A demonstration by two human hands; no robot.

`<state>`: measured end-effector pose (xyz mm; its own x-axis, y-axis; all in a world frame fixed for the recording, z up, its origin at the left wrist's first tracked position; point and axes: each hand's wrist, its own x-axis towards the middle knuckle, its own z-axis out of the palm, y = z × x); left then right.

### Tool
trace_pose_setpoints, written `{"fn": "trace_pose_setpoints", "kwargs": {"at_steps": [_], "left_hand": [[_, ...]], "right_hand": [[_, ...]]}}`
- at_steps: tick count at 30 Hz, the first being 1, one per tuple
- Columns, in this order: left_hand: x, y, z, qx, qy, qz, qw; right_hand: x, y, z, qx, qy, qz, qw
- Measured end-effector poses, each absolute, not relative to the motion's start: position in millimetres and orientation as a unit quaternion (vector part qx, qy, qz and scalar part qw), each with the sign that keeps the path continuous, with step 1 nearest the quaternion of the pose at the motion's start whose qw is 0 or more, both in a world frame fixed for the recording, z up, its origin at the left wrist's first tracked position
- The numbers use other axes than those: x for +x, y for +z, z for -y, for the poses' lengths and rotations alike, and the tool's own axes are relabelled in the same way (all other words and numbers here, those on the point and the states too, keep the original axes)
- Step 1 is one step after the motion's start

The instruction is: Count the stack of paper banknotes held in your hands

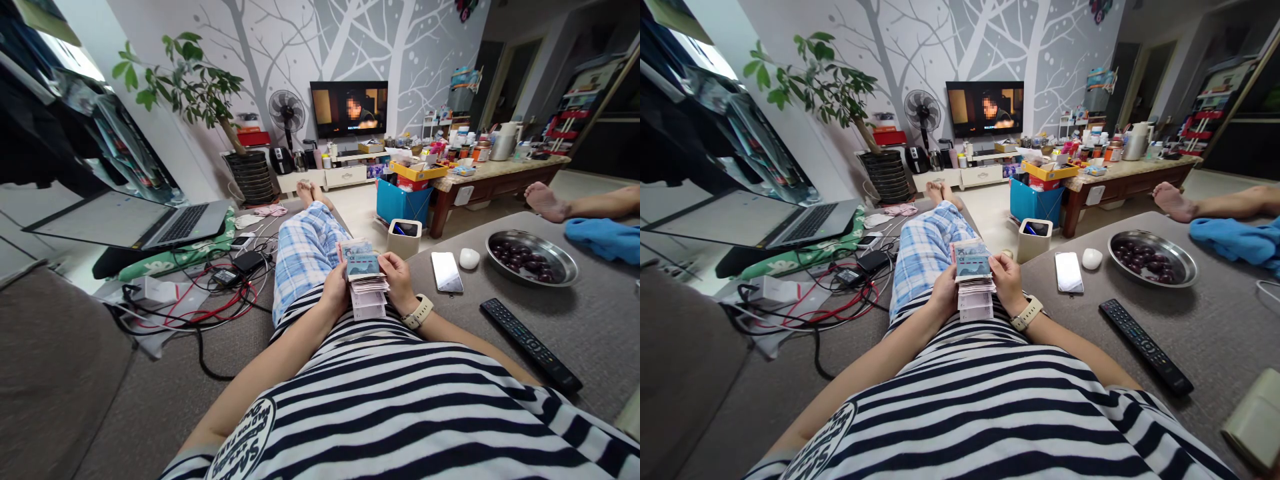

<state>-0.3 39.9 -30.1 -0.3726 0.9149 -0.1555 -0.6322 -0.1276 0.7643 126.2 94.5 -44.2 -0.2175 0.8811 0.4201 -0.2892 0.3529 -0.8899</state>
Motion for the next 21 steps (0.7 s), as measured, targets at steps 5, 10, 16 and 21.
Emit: {"fn": "trace_pose_setpoints", "kwargs": {"at_steps": [5,10,16,21], "left_hand": [[-2,-34,-41,0.171,0.730,-0.401,0.526],[-3,-35,-39,0.176,0.728,-0.414,0.517],[-1,-31,-33,0.219,0.723,-0.400,0.519],[-1,-31,-31,0.215,0.717,-0.403,0.527]], "right_hand": [[123,-49,-95,-0.242,0.553,0.571,0.557],[124,-50,-96,-0.242,0.532,0.576,0.571],[124,-53,-101,-0.277,0.503,0.573,0.584],[122,-58,-105,-0.287,0.506,0.577,0.574]]}}
